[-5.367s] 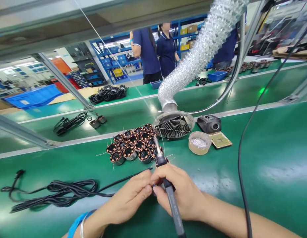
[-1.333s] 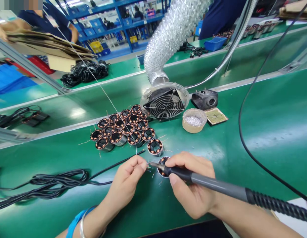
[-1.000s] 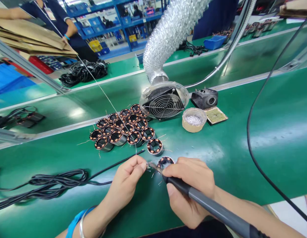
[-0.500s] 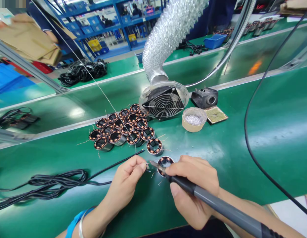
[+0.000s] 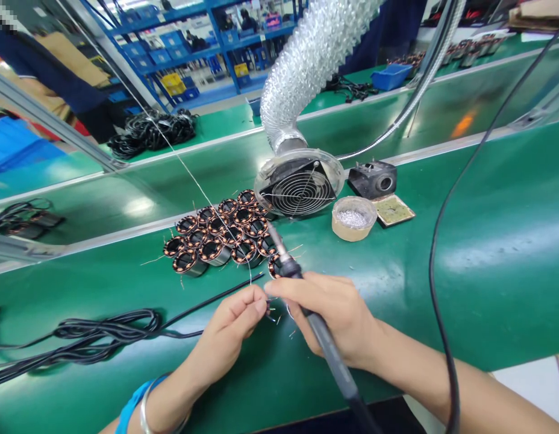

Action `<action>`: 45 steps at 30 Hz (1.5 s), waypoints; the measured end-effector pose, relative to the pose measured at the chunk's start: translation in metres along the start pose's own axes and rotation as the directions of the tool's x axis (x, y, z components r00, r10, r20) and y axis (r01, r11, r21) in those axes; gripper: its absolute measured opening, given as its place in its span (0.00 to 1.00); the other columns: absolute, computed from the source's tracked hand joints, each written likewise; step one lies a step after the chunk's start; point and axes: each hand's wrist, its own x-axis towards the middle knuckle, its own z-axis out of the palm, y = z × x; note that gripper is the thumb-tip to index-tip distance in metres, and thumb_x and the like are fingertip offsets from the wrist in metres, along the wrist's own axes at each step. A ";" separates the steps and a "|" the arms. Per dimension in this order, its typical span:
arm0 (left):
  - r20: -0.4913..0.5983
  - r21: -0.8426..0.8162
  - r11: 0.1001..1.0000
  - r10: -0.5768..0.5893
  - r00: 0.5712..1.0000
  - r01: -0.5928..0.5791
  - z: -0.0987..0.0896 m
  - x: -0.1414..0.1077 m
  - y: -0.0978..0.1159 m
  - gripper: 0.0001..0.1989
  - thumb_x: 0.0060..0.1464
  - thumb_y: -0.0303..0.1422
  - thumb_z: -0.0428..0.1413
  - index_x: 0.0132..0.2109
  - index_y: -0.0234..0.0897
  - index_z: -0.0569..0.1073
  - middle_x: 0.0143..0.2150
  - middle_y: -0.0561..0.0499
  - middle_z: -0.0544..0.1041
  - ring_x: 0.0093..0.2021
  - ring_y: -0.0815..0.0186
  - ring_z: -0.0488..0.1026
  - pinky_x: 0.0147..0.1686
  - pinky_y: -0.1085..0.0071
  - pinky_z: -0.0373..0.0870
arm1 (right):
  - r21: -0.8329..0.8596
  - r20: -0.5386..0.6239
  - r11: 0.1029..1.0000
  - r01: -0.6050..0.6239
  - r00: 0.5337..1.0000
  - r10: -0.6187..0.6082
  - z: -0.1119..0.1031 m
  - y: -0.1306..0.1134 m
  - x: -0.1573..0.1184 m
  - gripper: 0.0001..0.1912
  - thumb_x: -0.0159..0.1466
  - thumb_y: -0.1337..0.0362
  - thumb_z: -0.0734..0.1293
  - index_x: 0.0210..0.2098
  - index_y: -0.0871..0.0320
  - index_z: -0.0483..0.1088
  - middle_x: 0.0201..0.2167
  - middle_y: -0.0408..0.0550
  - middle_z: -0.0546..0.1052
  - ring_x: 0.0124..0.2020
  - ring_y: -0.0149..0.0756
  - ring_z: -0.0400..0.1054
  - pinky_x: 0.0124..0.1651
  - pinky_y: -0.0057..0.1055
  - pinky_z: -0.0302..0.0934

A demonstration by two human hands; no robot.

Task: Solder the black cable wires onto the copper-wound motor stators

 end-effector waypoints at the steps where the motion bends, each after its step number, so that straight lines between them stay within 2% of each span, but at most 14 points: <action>1: 0.026 -0.012 1.000 0.013 1.000 -0.013 -0.001 0.000 -0.001 0.15 0.63 0.41 0.49 0.32 0.36 0.65 0.26 0.57 0.58 0.27 0.70 0.52 0.28 0.73 0.51 | 0.014 0.039 1.000 0.016 0.999 -0.017 0.004 0.003 0.002 0.15 0.64 0.76 0.63 0.48 0.57 0.70 0.31 0.43 0.76 0.27 0.28 0.69 0.30 0.23 0.64; 5: 0.100 0.025 0.998 0.056 0.993 -0.059 -0.005 -0.003 0.002 0.16 0.64 0.43 0.48 0.34 0.36 0.67 0.29 0.55 0.62 0.29 0.69 0.56 0.31 0.73 0.55 | 0.067 0.133 0.995 0.074 0.988 -0.082 0.012 0.009 0.006 0.14 0.63 0.77 0.62 0.45 0.58 0.70 0.29 0.43 0.74 0.26 0.28 0.65 0.29 0.24 0.60; 10: 0.097 0.180 0.980 0.068 0.993 -0.085 -0.009 -0.002 0.010 0.15 0.64 0.42 0.49 0.34 0.36 0.67 0.29 0.54 0.64 0.32 0.68 0.59 0.33 0.72 0.57 | 0.061 0.047 0.993 0.096 0.994 -0.099 0.009 0.007 0.003 0.13 0.62 0.79 0.62 0.43 0.59 0.68 0.28 0.43 0.74 0.25 0.27 0.64 0.28 0.24 0.59; 15: 0.094 -0.067 0.995 -0.065 0.993 0.072 -0.007 0.003 0.009 0.19 0.59 0.47 0.52 0.30 0.36 0.64 0.22 0.59 0.58 0.22 0.72 0.51 0.23 0.75 0.49 | -0.031 0.049 0.994 0.108 0.993 -0.107 0.012 0.006 -0.005 0.14 0.63 0.78 0.61 0.45 0.59 0.69 0.24 0.41 0.70 0.23 0.27 0.62 0.26 0.24 0.58; 18: 0.147 -0.251 0.937 -0.209 0.967 0.241 -0.002 0.004 0.006 0.20 0.53 0.49 0.56 0.29 0.37 0.62 0.18 0.63 0.52 0.18 0.75 0.42 0.18 0.75 0.39 | -0.071 0.027 0.990 0.121 0.993 -0.119 0.016 0.006 -0.009 0.15 0.63 0.78 0.61 0.46 0.58 0.69 0.23 0.40 0.68 0.22 0.27 0.62 0.25 0.24 0.58; 20: 0.144 -0.320 0.903 -0.252 0.957 0.285 0.001 0.003 0.004 0.20 0.51 0.48 0.58 0.28 0.38 0.61 0.17 0.64 0.48 0.17 0.75 0.39 0.17 0.74 0.36 | -0.090 0.010 0.988 0.124 0.992 -0.124 0.017 0.006 -0.010 0.15 0.62 0.78 0.61 0.46 0.57 0.69 0.22 0.39 0.68 0.22 0.27 0.63 0.25 0.24 0.59; 23: 0.077 -0.343 0.907 -0.233 0.969 0.245 0.004 0.003 0.003 0.19 0.50 0.47 0.58 0.28 0.37 0.62 0.17 0.65 0.48 0.18 0.76 0.38 0.17 0.75 0.36 | -0.050 -0.003 0.998 0.048 0.999 -0.049 0.013 0.005 -0.010 0.16 0.61 0.76 0.63 0.47 0.56 0.67 0.29 0.41 0.75 0.26 0.28 0.69 0.31 0.24 0.65; 25: 0.041 -0.337 0.915 -0.222 0.974 0.222 0.005 0.003 0.003 0.19 0.51 0.47 0.58 0.29 0.37 0.63 0.17 0.65 0.48 0.18 0.76 0.39 0.17 0.76 0.37 | 0.027 0.058 0.997 -0.076 0.996 0.074 0.009 0.004 -0.009 0.19 0.58 0.75 0.65 0.48 0.57 0.65 0.34 0.42 0.77 0.26 0.26 0.70 0.33 0.22 0.67; 28: -0.010 -0.309 0.931 -0.209 0.978 0.195 0.006 0.002 0.002 0.19 0.51 0.47 0.58 0.28 0.37 0.62 0.17 0.64 0.49 0.18 0.76 0.39 0.18 0.77 0.38 | 0.114 0.175 0.972 -0.203 0.968 0.182 0.008 0.004 -0.008 0.21 0.57 0.75 0.66 0.48 0.57 0.63 0.32 0.39 0.77 0.21 0.22 0.67 0.29 0.19 0.65; 30: -0.045 -0.291 0.941 -0.195 0.980 0.173 0.008 0.002 0.001 0.20 0.52 0.47 0.58 0.27 0.38 0.61 0.17 0.64 0.48 0.18 0.76 0.40 0.18 0.77 0.39 | 0.120 0.150 0.973 -0.195 0.973 0.177 0.012 0.004 -0.007 0.18 0.58 0.75 0.65 0.47 0.56 0.63 0.30 0.38 0.76 0.23 0.23 0.68 0.30 0.19 0.65; 34: -0.115 -0.237 0.961 -0.174 0.978 0.144 0.013 0.002 -0.001 0.17 0.54 0.46 0.55 0.28 0.38 0.62 0.17 0.64 0.48 0.18 0.75 0.41 0.19 0.76 0.41 | -0.005 -0.068 0.994 -0.109 0.992 0.109 0.021 0.007 -0.007 0.14 0.59 0.76 0.63 0.43 0.57 0.66 0.29 0.41 0.76 0.26 0.25 0.71 0.33 0.21 0.67; 36: -0.152 -0.188 0.974 -0.156 0.976 0.127 0.015 0.002 -0.003 0.16 0.55 0.45 0.54 0.29 0.38 0.63 0.18 0.63 0.48 0.19 0.74 0.41 0.19 0.76 0.42 | -0.073 -0.131 0.996 -0.050 0.991 0.040 0.024 0.008 -0.007 0.13 0.60 0.77 0.62 0.42 0.57 0.67 0.32 0.43 0.77 0.28 0.27 0.72 0.34 0.22 0.68; 39: -0.192 -0.136 0.985 -0.131 0.973 0.105 0.018 0.001 -0.006 0.15 0.56 0.44 0.52 0.28 0.38 0.62 0.19 0.62 0.48 0.19 0.73 0.42 0.20 0.75 0.43 | -0.116 -0.131 0.993 0.007 0.991 -0.022 0.024 0.008 -0.009 0.12 0.61 0.76 0.62 0.42 0.57 0.68 0.32 0.43 0.78 0.28 0.29 0.73 0.34 0.24 0.69; 45: -0.227 -0.070 0.994 -0.096 0.969 0.082 0.022 0.000 -0.006 0.14 0.56 0.42 0.51 0.28 0.39 0.63 0.19 0.61 0.49 0.20 0.71 0.45 0.22 0.74 0.46 | -0.084 -0.104 0.996 0.007 0.994 -0.015 0.008 0.002 -0.014 0.15 0.61 0.76 0.63 0.47 0.59 0.69 0.36 0.46 0.80 0.30 0.30 0.74 0.34 0.26 0.69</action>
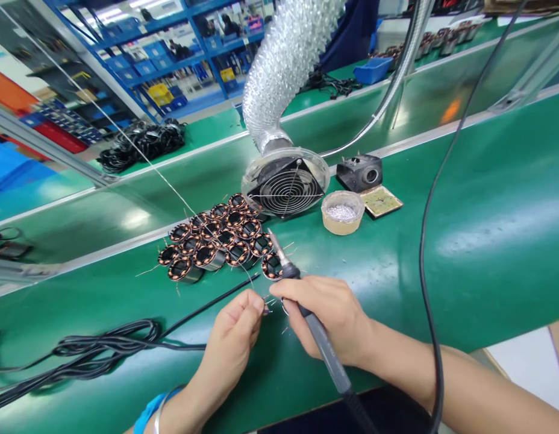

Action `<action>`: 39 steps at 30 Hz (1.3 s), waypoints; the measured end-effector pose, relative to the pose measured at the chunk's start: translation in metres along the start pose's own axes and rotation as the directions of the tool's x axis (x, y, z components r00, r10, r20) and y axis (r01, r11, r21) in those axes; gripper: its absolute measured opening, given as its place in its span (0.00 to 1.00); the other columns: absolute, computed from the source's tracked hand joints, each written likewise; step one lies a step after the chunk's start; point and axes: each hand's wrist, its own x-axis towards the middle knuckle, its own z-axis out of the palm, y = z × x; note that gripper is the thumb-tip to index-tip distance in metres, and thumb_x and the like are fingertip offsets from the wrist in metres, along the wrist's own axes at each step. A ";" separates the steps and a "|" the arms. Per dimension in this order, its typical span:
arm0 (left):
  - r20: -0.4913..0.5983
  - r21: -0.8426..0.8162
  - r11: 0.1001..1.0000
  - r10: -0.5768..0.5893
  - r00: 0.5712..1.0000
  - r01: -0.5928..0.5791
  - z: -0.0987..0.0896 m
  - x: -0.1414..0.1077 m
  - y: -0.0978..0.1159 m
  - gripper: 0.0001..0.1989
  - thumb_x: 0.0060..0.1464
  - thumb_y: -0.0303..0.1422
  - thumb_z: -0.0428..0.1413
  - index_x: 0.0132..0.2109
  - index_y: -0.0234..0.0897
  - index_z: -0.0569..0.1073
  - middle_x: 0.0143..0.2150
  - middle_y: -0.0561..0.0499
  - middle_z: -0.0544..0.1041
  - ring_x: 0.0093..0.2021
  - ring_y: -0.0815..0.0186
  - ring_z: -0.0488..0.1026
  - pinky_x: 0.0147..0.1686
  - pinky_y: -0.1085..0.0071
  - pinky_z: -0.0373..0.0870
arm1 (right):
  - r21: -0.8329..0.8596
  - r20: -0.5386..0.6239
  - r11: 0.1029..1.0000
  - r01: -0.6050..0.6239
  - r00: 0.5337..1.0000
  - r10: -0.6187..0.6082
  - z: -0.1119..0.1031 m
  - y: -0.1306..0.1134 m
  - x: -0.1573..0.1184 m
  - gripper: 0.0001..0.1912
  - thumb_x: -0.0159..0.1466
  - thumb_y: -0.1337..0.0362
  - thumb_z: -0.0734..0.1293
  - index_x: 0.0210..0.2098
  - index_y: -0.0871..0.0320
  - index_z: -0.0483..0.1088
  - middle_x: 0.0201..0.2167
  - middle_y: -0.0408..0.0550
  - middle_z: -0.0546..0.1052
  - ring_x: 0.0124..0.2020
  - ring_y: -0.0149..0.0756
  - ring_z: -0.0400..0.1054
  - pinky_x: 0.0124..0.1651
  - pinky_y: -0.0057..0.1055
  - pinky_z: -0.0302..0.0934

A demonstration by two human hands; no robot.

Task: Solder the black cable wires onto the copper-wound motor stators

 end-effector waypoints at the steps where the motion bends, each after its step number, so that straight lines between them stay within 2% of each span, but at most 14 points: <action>1: -0.003 0.006 1.000 0.003 1.000 -0.003 0.000 0.000 0.000 0.14 0.56 0.42 0.51 0.28 0.39 0.63 0.19 0.61 0.50 0.20 0.71 0.46 0.22 0.74 0.47 | 0.019 0.002 1.000 -0.007 1.000 0.007 -0.005 -0.001 0.000 0.17 0.62 0.77 0.63 0.49 0.59 0.69 0.37 0.46 0.80 0.31 0.29 0.74 0.35 0.26 0.69; 5: -0.013 0.023 1.000 0.009 1.000 -0.008 0.001 -0.002 0.002 0.12 0.55 0.41 0.51 0.28 0.39 0.64 0.18 0.61 0.49 0.20 0.71 0.46 0.22 0.74 0.46 | 0.096 0.024 0.992 -0.087 0.996 0.085 -0.025 -0.002 0.001 0.20 0.65 0.72 0.62 0.56 0.58 0.67 0.33 0.44 0.77 0.30 0.29 0.71 0.33 0.27 0.67; 9: -0.011 0.044 0.999 0.009 1.000 -0.008 0.001 -0.004 0.003 0.13 0.56 0.41 0.50 0.28 0.39 0.64 0.18 0.61 0.49 0.20 0.71 0.46 0.22 0.73 0.46 | 0.211 0.056 0.962 -0.171 0.985 0.163 -0.037 -0.002 0.002 0.14 0.62 0.69 0.63 0.46 0.57 0.74 0.26 0.44 0.73 0.25 0.30 0.65 0.26 0.28 0.60; 13: -0.015 0.060 0.998 0.016 1.000 -0.015 0.001 -0.004 0.003 0.13 0.56 0.41 0.49 0.28 0.39 0.64 0.18 0.61 0.49 0.20 0.71 0.46 0.22 0.73 0.46 | 0.285 0.000 0.933 -0.220 0.973 0.230 -0.038 -0.001 0.004 0.10 0.58 0.71 0.62 0.37 0.57 0.73 0.26 0.42 0.75 0.23 0.28 0.64 0.26 0.27 0.59; 20: -0.016 0.070 0.997 0.016 1.000 -0.015 0.001 -0.004 0.002 0.13 0.58 0.40 0.49 0.28 0.38 0.63 0.20 0.60 0.52 0.20 0.72 0.45 0.21 0.74 0.45 | 0.296 0.014 0.922 -0.250 0.966 0.257 -0.034 -0.001 0.003 0.09 0.57 0.71 0.63 0.36 0.58 0.73 0.24 0.42 0.74 0.21 0.29 0.63 0.25 0.27 0.58; 27: -0.022 0.081 0.997 0.009 1.000 -0.007 0.000 -0.008 0.002 0.14 0.59 0.41 0.49 0.28 0.38 0.63 0.20 0.60 0.54 0.21 0.72 0.46 0.21 0.75 0.46 | 0.286 0.051 0.932 -0.223 0.975 0.217 -0.034 -0.005 0.005 0.09 0.57 0.70 0.62 0.35 0.59 0.73 0.22 0.43 0.73 0.20 0.30 0.62 0.23 0.28 0.55; 31: -0.017 0.075 0.997 0.005 1.000 -0.003 0.001 -0.007 0.001 0.14 0.59 0.41 0.50 0.28 0.38 0.63 0.20 0.60 0.54 0.21 0.72 0.46 0.21 0.75 0.46 | 0.296 0.002 0.940 -0.168 0.985 0.175 -0.029 -0.009 0.002 0.09 0.57 0.69 0.62 0.35 0.59 0.73 0.20 0.43 0.69 0.19 0.30 0.58 0.22 0.28 0.52; 36: -0.011 0.092 0.996 0.009 1.000 -0.008 0.001 -0.006 0.001 0.14 0.59 0.41 0.49 0.28 0.38 0.63 0.20 0.60 0.53 0.21 0.72 0.47 0.22 0.75 0.47 | 0.219 0.011 0.975 -0.026 1.000 0.024 -0.027 -0.015 0.004 0.11 0.57 0.71 0.60 0.37 0.59 0.73 0.18 0.42 0.66 0.17 0.30 0.57 0.23 0.29 0.51; 39: -0.010 0.103 0.995 0.017 1.000 -0.016 0.000 -0.007 0.001 0.14 0.59 0.41 0.49 0.29 0.38 0.63 0.20 0.60 0.53 0.21 0.72 0.48 0.22 0.74 0.48 | 0.213 0.008 0.977 0.013 1.000 -0.015 -0.027 -0.016 0.004 0.13 0.57 0.71 0.60 0.38 0.59 0.72 0.18 0.41 0.65 0.17 0.30 0.57 0.23 0.30 0.50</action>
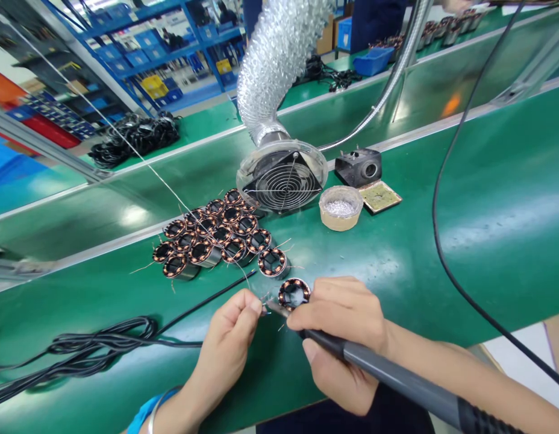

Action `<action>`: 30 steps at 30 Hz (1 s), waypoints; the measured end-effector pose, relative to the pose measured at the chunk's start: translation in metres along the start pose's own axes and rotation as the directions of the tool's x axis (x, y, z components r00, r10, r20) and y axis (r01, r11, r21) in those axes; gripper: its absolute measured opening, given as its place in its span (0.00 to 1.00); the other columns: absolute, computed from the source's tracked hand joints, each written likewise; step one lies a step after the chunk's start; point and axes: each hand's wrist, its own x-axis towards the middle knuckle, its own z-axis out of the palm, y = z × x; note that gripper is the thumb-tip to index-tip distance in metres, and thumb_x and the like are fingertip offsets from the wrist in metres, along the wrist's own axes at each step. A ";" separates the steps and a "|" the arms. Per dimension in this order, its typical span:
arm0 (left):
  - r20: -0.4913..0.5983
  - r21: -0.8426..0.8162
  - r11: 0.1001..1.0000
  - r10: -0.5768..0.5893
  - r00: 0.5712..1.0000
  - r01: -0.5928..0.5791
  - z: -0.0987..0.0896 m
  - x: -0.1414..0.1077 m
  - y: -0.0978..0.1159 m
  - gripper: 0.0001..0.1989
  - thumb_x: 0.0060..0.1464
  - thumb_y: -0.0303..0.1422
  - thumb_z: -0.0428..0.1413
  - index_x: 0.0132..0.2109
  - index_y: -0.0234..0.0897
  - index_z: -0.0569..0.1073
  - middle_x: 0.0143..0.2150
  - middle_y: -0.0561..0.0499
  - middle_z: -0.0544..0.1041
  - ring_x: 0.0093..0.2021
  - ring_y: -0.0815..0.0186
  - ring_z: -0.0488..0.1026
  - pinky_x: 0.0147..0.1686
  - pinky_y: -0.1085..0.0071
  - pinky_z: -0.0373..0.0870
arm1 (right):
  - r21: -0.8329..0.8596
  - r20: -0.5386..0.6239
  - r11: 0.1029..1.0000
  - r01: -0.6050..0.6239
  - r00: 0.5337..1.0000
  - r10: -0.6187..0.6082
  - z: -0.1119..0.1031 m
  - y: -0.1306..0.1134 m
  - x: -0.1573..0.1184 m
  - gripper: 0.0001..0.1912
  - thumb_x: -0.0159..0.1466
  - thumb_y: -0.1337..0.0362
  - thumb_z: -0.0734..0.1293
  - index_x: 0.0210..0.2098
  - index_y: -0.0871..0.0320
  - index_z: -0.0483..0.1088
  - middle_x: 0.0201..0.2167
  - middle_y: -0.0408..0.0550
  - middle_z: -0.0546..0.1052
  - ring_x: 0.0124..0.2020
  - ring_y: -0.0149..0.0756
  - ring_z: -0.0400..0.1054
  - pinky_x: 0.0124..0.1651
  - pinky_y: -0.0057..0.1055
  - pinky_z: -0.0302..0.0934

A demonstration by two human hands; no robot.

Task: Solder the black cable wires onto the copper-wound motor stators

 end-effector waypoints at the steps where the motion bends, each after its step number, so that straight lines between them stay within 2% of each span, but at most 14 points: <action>1: 0.001 0.006 1.000 0.003 1.000 -0.003 0.000 0.000 0.000 0.14 0.59 0.41 0.49 0.28 0.38 0.63 0.20 0.60 0.54 0.21 0.72 0.48 0.23 0.74 0.48 | 0.009 -0.010 1.000 0.001 1.000 -0.001 0.000 0.000 0.000 0.13 0.56 0.72 0.60 0.38 0.60 0.72 0.18 0.41 0.65 0.17 0.29 0.57 0.23 0.30 0.50; 5: 0.001 0.019 1.000 0.010 1.000 -0.010 -0.001 -0.001 -0.001 0.15 0.60 0.41 0.49 0.28 0.38 0.62 0.20 0.60 0.53 0.21 0.72 0.48 0.23 0.74 0.48 | 0.042 -0.058 0.999 -0.007 0.998 0.009 -0.001 0.002 -0.002 0.15 0.54 0.73 0.60 0.38 0.62 0.73 0.18 0.42 0.66 0.17 0.29 0.57 0.23 0.30 0.50; 19: -0.007 0.038 0.999 0.006 1.000 -0.006 0.001 0.000 0.001 0.15 0.60 0.42 0.49 0.29 0.38 0.63 0.20 0.60 0.53 0.21 0.71 0.48 0.23 0.74 0.48 | 0.037 -0.079 0.999 -0.021 0.997 0.024 -0.004 0.002 -0.002 0.14 0.54 0.72 0.61 0.38 0.62 0.74 0.18 0.42 0.67 0.18 0.30 0.59 0.23 0.30 0.52; 21: -0.007 0.029 1.000 0.005 1.000 -0.005 0.001 0.000 0.000 0.15 0.59 0.42 0.49 0.29 0.38 0.63 0.20 0.60 0.53 0.21 0.72 0.48 0.23 0.74 0.48 | 0.028 -0.100 1.000 -0.002 0.995 0.004 -0.004 0.004 -0.003 0.15 0.54 0.72 0.61 0.40 0.62 0.73 0.20 0.43 0.69 0.19 0.31 0.60 0.23 0.30 0.54; 25: 0.010 -0.011 1.000 0.000 1.000 0.000 -0.001 0.000 0.000 0.16 0.60 0.43 0.50 0.29 0.37 0.64 0.20 0.60 0.53 0.21 0.72 0.47 0.22 0.74 0.47 | -0.022 -0.126 1.000 0.011 0.992 -0.014 0.000 0.012 -0.004 0.21 0.58 0.74 0.62 0.50 0.61 0.70 0.27 0.45 0.74 0.21 0.30 0.64 0.23 0.29 0.59; 30: 0.015 -0.008 1.000 0.019 1.000 -0.019 -0.002 0.001 0.001 0.17 0.60 0.44 0.50 0.29 0.37 0.64 0.20 0.60 0.54 0.22 0.71 0.49 0.23 0.74 0.48 | -0.057 -0.099 0.998 0.002 0.995 -0.007 0.006 0.018 -0.005 0.23 0.63 0.75 0.62 0.56 0.56 0.67 0.30 0.44 0.75 0.27 0.30 0.70 0.29 0.26 0.66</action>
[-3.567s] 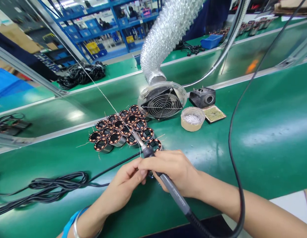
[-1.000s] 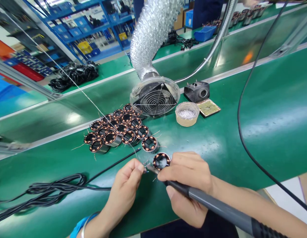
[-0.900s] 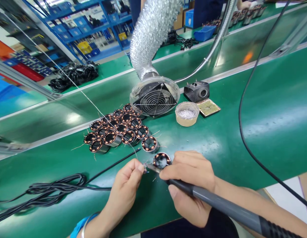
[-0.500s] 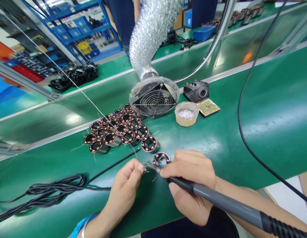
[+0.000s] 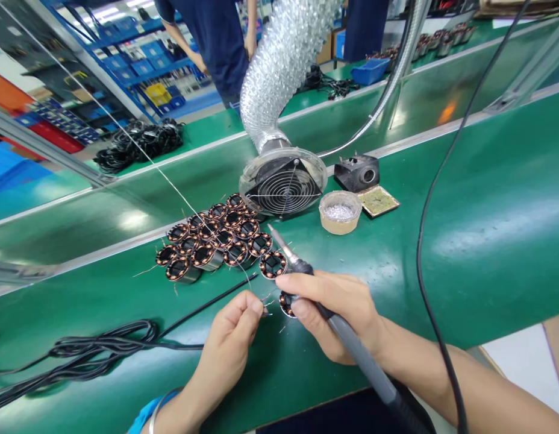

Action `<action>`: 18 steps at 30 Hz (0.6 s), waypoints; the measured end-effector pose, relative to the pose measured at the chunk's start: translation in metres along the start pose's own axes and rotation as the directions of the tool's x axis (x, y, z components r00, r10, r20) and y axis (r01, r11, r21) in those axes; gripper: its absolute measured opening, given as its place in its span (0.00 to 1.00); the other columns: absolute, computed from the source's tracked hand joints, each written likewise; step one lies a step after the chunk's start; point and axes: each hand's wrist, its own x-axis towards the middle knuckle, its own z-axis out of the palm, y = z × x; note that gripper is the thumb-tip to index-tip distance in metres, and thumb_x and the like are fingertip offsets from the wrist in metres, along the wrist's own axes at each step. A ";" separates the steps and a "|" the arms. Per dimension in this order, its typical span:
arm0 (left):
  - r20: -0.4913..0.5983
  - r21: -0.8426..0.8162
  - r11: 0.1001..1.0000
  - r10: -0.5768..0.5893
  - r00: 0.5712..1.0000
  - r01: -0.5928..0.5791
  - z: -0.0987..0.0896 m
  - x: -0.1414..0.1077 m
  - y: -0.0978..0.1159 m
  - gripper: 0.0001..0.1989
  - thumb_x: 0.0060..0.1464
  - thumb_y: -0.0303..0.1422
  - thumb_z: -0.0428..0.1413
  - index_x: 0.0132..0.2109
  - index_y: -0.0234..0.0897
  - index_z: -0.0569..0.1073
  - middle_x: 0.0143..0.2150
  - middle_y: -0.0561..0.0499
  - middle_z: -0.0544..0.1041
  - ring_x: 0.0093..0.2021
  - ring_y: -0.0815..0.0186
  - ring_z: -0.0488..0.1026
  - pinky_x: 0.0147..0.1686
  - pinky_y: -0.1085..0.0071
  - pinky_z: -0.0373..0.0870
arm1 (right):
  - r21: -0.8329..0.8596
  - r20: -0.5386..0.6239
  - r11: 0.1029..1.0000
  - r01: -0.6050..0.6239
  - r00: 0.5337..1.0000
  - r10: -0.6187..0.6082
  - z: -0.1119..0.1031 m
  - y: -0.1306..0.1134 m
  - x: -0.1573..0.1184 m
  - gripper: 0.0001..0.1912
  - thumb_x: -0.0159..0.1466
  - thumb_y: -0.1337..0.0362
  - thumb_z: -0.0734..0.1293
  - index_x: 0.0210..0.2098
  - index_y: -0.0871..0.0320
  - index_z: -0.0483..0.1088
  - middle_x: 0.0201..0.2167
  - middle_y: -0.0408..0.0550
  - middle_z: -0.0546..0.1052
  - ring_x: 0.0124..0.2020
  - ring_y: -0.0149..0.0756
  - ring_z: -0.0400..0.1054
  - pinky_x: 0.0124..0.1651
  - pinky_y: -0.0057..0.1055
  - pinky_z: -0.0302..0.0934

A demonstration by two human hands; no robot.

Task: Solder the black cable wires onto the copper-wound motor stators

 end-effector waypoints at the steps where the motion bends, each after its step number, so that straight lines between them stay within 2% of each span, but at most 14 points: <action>1: -0.003 0.004 1.000 0.003 1.000 -0.003 0.000 0.000 0.000 0.17 0.60 0.44 0.50 0.29 0.37 0.64 0.20 0.60 0.54 0.22 0.71 0.49 0.23 0.74 0.49 | -0.003 0.005 1.000 0.020 1.000 -0.020 -0.001 -0.001 0.001 0.22 0.63 0.74 0.62 0.56 0.57 0.67 0.29 0.44 0.75 0.27 0.31 0.70 0.28 0.27 0.66; 5: -0.005 0.017 1.000 0.013 1.000 -0.012 0.000 0.000 -0.001 0.16 0.60 0.43 0.49 0.29 0.37 0.64 0.21 0.60 0.54 0.23 0.71 0.49 0.24 0.74 0.49 | -0.058 0.082 0.998 0.034 0.996 -0.029 -0.010 -0.011 0.006 0.18 0.62 0.69 0.61 0.51 0.59 0.72 0.25 0.46 0.70 0.24 0.33 0.65 0.25 0.29 0.62; 8: -0.008 0.030 0.999 0.018 1.000 -0.018 0.000 -0.001 -0.001 0.15 0.60 0.42 0.49 0.29 0.37 0.64 0.21 0.59 0.55 0.23 0.70 0.50 0.24 0.74 0.49 | -0.018 0.153 1.000 0.008 0.988 -0.005 -0.015 -0.017 0.007 0.16 0.60 0.69 0.60 0.45 0.61 0.73 0.21 0.44 0.68 0.21 0.32 0.62 0.23 0.30 0.57; 12: -0.017 0.039 0.999 0.028 0.999 -0.027 0.001 -0.002 0.001 0.15 0.60 0.40 0.49 0.28 0.37 0.64 0.21 0.59 0.56 0.24 0.70 0.51 0.24 0.73 0.50 | 0.060 0.132 0.998 -0.011 0.991 0.003 -0.012 -0.017 0.006 0.15 0.56 0.70 0.59 0.39 0.60 0.73 0.17 0.41 0.64 0.17 0.30 0.57 0.22 0.30 0.49; 18: -0.009 0.042 0.999 0.017 1.000 -0.017 0.001 -0.003 0.003 0.15 0.59 0.41 0.49 0.28 0.37 0.64 0.21 0.59 0.56 0.23 0.70 0.51 0.24 0.74 0.50 | 0.072 0.122 0.997 0.001 0.992 -0.010 -0.008 -0.015 0.004 0.14 0.55 0.70 0.59 0.38 0.61 0.73 0.17 0.41 0.64 0.17 0.30 0.57 0.23 0.30 0.49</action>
